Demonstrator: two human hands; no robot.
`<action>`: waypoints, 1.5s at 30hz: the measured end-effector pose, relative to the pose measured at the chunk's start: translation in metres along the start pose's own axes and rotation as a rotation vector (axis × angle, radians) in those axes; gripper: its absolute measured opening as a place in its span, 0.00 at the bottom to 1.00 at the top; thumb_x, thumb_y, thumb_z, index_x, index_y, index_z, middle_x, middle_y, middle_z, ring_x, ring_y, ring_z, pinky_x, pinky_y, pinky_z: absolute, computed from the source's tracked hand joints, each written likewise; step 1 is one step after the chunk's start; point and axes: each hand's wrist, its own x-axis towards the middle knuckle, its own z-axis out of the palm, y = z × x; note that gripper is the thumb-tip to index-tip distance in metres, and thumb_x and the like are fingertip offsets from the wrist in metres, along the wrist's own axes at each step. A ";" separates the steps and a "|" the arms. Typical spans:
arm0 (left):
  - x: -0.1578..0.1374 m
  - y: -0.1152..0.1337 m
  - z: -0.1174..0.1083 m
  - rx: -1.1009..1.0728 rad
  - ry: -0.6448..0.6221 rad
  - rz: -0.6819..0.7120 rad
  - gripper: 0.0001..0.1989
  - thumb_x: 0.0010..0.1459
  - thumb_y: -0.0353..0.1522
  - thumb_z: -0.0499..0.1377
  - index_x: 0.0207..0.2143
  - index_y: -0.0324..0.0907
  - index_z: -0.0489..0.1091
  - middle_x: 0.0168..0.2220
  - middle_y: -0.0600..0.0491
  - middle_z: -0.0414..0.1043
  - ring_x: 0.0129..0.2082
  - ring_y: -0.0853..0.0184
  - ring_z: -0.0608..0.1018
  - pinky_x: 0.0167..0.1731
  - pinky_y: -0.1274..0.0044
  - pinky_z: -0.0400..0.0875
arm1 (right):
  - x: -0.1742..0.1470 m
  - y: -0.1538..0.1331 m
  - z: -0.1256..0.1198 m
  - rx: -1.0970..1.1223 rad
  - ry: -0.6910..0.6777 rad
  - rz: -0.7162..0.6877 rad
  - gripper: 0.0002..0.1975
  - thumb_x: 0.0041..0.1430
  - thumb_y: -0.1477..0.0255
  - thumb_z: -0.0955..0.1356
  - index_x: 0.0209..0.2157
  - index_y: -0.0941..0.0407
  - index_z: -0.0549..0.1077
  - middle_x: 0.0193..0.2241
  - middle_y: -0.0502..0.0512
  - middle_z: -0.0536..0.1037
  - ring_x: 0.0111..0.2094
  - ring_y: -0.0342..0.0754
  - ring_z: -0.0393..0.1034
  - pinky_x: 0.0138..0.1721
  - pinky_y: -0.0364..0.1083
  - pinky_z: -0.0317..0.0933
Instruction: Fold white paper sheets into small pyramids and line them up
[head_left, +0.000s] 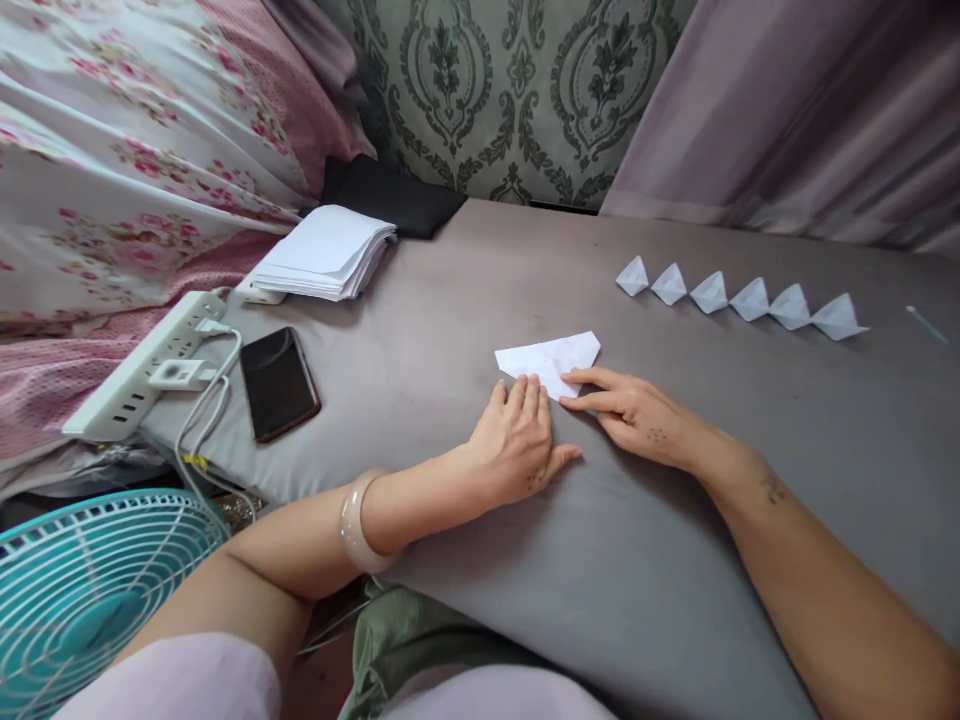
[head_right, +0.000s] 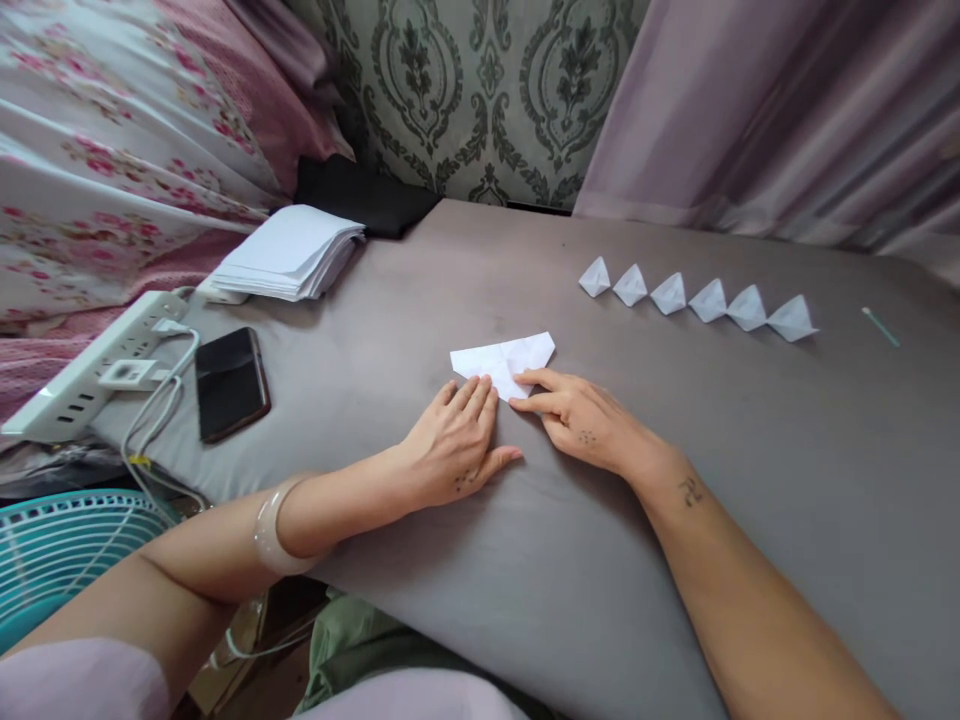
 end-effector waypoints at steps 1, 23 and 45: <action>-0.001 -0.001 0.001 -0.007 0.001 -0.020 0.40 0.64 0.50 0.39 0.60 0.21 0.57 0.63 0.27 0.52 0.64 0.44 0.58 0.58 0.58 0.55 | 0.000 0.000 0.001 -0.001 0.000 0.004 0.23 0.57 0.81 0.62 0.48 0.48 0.77 0.57 0.52 0.70 0.54 0.50 0.68 0.55 0.50 0.63; 0.014 -0.046 -0.007 0.054 0.082 -0.135 0.22 0.67 0.36 0.42 0.49 0.31 0.68 0.57 0.36 0.64 0.56 0.53 0.69 0.53 0.64 0.63 | 0.003 -0.047 0.003 -0.181 0.002 0.136 0.21 0.58 0.78 0.61 0.48 0.51 0.77 0.54 0.57 0.72 0.51 0.54 0.68 0.53 0.53 0.60; 0.033 -0.030 0.018 -0.288 0.209 0.055 0.17 0.66 0.38 0.47 0.41 0.40 0.73 0.46 0.46 0.69 0.48 0.60 0.68 0.47 0.71 0.69 | 0.008 0.003 0.016 -0.075 0.370 0.382 0.09 0.60 0.71 0.64 0.33 0.54 0.78 0.39 0.55 0.78 0.41 0.52 0.69 0.46 0.51 0.63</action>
